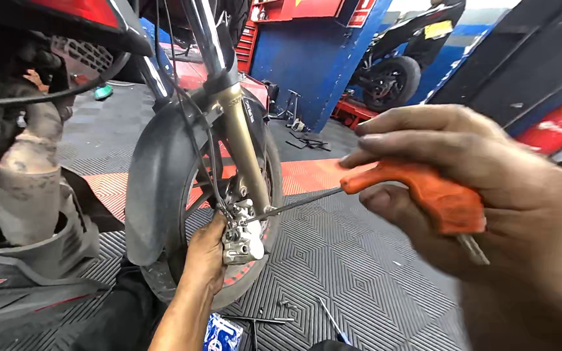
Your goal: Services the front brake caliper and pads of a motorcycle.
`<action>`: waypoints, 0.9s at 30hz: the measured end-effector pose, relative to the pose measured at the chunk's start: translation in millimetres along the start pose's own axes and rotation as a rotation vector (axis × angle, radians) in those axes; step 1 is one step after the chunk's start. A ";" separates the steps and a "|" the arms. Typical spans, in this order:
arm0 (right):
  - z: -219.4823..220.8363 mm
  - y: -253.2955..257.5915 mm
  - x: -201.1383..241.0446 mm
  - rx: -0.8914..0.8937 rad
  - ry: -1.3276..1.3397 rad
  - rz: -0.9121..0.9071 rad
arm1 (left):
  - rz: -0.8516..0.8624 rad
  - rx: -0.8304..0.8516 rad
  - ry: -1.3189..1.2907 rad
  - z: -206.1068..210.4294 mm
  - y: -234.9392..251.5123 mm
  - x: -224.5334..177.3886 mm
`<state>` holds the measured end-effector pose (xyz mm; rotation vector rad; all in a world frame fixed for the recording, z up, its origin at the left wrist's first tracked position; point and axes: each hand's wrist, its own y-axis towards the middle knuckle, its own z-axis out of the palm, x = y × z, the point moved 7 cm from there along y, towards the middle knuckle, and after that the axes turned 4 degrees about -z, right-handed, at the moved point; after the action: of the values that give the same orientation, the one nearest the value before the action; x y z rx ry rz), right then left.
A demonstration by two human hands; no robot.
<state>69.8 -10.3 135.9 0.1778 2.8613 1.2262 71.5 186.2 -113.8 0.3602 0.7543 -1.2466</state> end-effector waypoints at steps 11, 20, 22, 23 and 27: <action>187.8 -39.5 -31.4 -0.898 1.211 0.937 | 0.068 -0.094 0.167 -11.4 0.8 -6.8; 139.6 -30.5 -30.5 -0.906 1.194 0.863 | 0.002 0.021 0.141 21.7 -11.4 -4.4; 130.5 -26.4 -27.3 -0.913 1.179 0.821 | -0.026 0.061 0.130 26.9 -15.5 -5.6; 126.2 -24.2 -28.5 -0.917 1.178 0.819 | -0.033 0.074 0.137 29.3 -17.1 -6.1; 102.3 -14.7 -32.8 -0.940 1.138 0.707 | -0.044 0.053 0.171 30.2 -16.0 -3.0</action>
<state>107.7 49.6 53.9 0.6442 2.3467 3.5751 65.6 164.6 -87.9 0.5011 0.8797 -1.2899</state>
